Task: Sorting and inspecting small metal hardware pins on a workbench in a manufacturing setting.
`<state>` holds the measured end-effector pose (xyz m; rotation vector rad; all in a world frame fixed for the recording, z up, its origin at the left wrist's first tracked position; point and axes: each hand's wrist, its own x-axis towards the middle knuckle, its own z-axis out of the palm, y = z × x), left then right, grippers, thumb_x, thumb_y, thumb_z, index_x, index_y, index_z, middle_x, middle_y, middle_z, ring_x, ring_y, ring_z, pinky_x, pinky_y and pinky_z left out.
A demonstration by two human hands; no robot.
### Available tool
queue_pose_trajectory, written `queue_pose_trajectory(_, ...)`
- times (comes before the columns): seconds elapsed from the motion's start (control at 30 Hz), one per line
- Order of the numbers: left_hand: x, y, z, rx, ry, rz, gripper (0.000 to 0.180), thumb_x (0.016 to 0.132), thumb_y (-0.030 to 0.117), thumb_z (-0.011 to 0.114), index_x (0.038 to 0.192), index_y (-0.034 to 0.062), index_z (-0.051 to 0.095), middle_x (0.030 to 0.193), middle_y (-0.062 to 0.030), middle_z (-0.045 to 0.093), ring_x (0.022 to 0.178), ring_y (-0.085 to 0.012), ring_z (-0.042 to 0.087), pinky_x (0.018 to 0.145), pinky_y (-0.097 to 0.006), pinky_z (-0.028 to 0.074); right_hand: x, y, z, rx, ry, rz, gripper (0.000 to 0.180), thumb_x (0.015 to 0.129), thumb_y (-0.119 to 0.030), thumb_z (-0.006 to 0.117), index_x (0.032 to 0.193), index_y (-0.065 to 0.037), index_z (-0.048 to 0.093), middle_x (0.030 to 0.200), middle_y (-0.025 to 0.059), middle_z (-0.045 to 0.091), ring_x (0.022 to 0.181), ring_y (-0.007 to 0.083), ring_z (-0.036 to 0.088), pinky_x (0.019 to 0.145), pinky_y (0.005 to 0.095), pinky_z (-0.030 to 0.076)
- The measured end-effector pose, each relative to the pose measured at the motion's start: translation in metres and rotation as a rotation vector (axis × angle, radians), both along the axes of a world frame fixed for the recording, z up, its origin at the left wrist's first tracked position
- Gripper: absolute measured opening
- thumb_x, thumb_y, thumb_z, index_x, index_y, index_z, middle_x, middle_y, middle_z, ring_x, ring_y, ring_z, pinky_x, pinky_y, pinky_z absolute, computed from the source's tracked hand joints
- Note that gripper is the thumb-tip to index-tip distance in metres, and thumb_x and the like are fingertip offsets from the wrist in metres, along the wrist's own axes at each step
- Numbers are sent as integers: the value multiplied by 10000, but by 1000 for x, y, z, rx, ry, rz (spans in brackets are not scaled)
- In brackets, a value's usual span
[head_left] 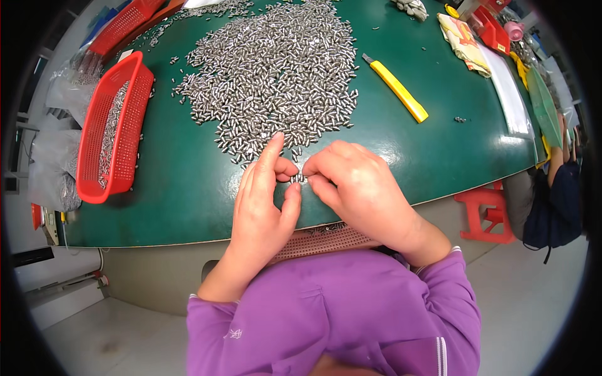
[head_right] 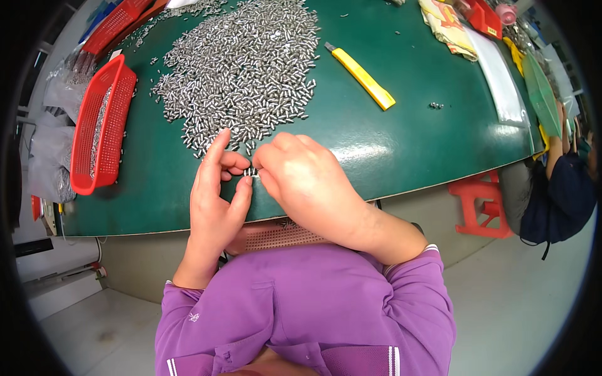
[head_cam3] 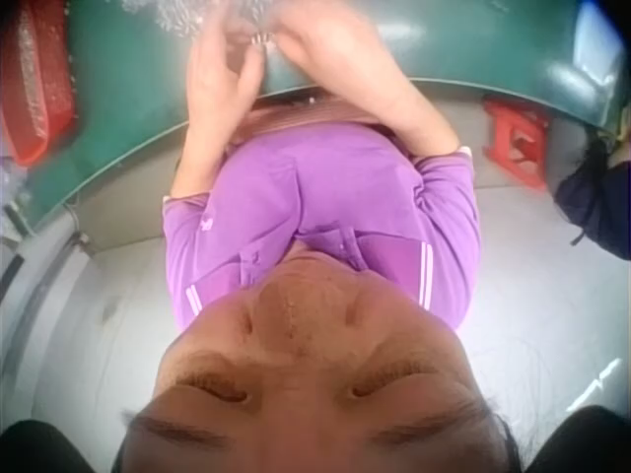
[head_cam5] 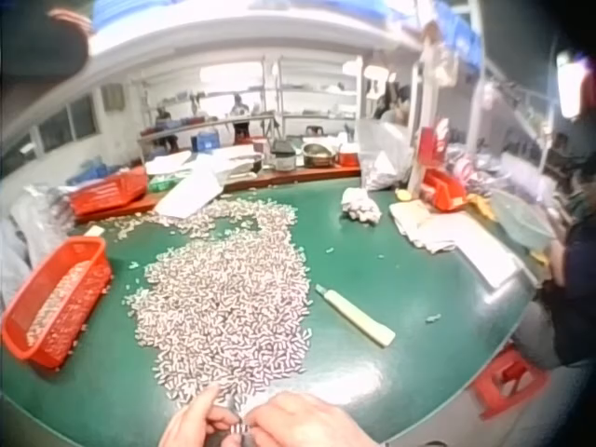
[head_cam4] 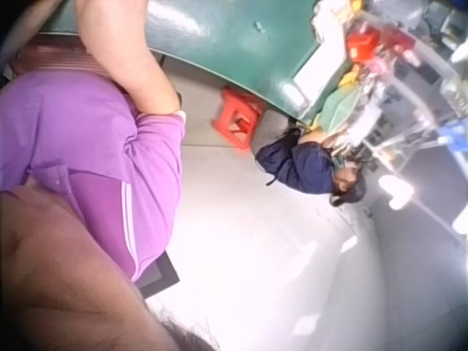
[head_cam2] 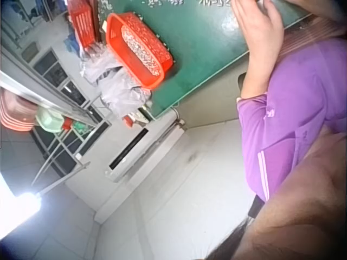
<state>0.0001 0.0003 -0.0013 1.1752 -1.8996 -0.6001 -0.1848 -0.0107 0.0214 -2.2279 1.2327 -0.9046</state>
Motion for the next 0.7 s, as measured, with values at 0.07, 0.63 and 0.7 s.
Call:
queue_pose_trajectory(0.07, 1, 0, 1, -8, 1, -2, 760, 788, -107, 659, 1496, -17, 396, 960, -95, 625, 882, -231, 596, 837, -367, 503, 1, 0, 2, -45, 26, -1, 120, 831, -22, 659, 945, -41, 627, 859, 137, 591, 836, 352, 597, 726, 456, 506)
queue_pose_trajectory(0.63, 3, -1, 0, 20, 33, 3, 708, 807, -95, 653, 1472, -26, 421, 935, -96, 626, 858, -226, 601, 814, -363, 511, 6, -1, 2, -26, -38, -16, 121, 842, -62, 703, 960, -47, 681, 885, 107, 679, 852, 323, 657, 763, 434, 524)
queue_pose_trajectory(0.7, 2, -1, 0, 30, 38, 3, 699, 809, -97, 650, 1468, -25, 427, 928, -95, 626, 851, -224, 601, 806, -363, 513, 6, -1, 2, -17, -11, -21, 118, 837, -72, 709, 951, -49, 686, 873, 107, 676, 846, 323, 655, 756, 434, 524)
